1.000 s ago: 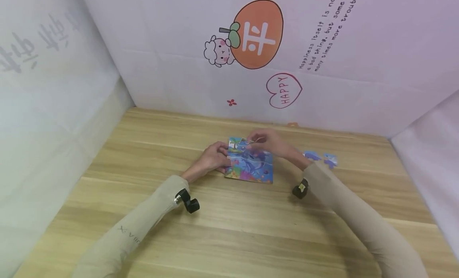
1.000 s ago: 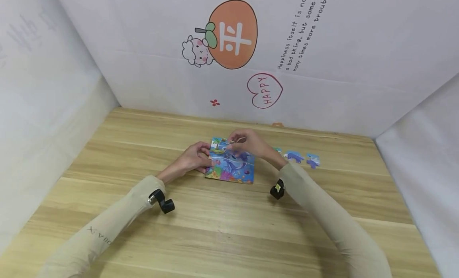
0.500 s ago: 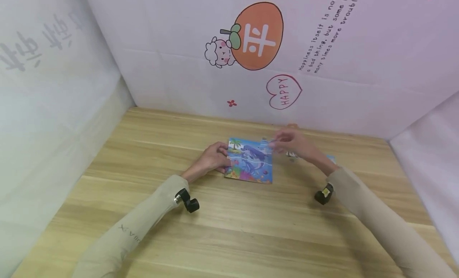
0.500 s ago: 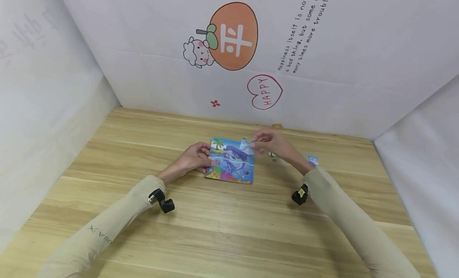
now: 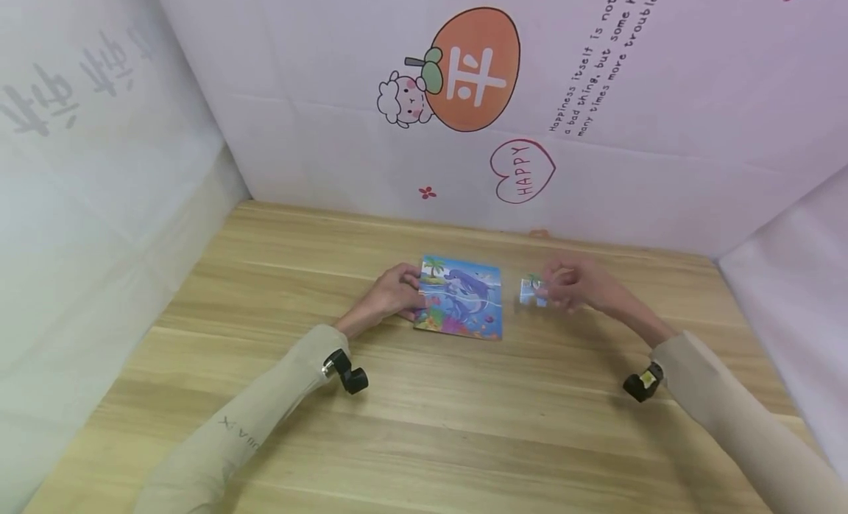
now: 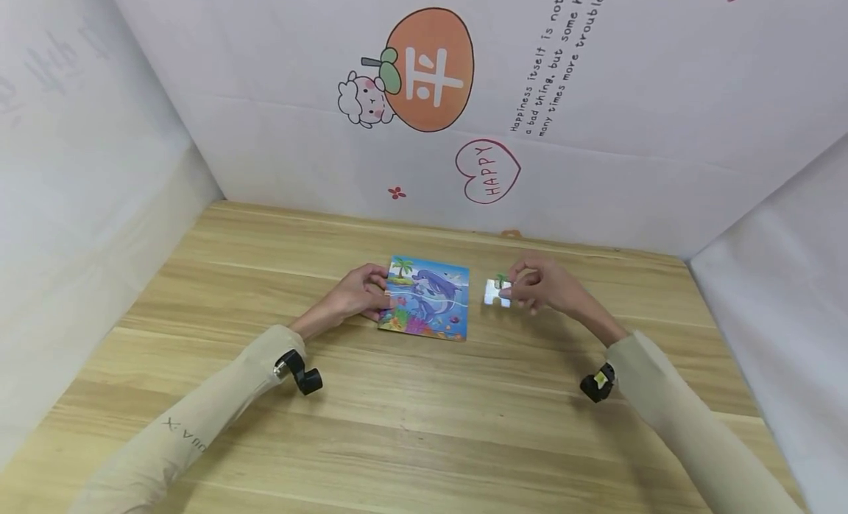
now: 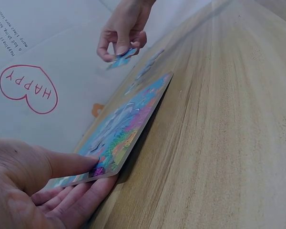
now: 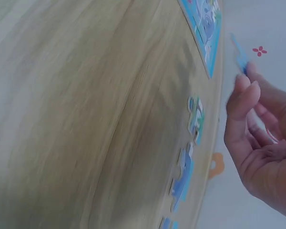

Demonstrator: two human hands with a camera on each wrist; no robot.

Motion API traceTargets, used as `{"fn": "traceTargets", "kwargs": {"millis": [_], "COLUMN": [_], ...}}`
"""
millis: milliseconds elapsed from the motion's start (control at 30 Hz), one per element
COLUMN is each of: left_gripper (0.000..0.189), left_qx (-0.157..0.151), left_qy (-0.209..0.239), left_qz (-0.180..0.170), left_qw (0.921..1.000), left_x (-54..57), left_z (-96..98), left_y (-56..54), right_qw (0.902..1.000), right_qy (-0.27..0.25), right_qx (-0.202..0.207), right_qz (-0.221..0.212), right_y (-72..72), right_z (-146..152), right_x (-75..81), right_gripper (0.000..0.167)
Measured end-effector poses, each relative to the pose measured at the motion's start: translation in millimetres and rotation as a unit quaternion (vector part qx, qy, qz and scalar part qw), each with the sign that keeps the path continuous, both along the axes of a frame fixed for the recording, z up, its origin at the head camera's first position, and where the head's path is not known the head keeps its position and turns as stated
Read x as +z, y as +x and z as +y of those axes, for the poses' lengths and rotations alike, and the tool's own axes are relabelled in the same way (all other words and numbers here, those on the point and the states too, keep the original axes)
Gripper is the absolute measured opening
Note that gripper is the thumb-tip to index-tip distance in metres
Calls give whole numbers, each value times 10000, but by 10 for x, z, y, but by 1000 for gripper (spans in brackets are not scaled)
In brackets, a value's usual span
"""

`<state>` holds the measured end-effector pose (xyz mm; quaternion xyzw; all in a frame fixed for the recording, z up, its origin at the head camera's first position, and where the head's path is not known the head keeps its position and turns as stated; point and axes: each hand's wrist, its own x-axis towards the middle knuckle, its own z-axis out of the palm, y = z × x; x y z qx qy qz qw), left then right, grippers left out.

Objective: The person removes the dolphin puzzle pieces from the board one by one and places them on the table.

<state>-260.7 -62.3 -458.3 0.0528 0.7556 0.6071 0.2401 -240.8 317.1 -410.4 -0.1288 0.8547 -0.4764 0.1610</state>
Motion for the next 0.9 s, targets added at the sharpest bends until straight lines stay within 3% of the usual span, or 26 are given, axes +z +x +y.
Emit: {"fn": "traceTargets", "kwargs": {"millis": [233, 533, 900], "left_gripper": [71, 71, 71], "left_qx": [-31, -56, -79], "left_qy": [-34, -13, 59], "left_qz": [36, 100, 108], "left_qw": [10000, 9999, 9999], "left_x": [4, 2, -6], "left_z": [-2, -1, -1], "left_y": [14, 11, 6], "right_qw": [9987, 9964, 9933], "right_qy": [443, 509, 1141], "right_qx": [82, 152, 200], "right_qz": [-239, -659, -18], "right_y": [177, 226, 229], "right_z": [126, 103, 49], "right_x": [-10, -131, -166], "right_gripper": [22, 23, 13]}}
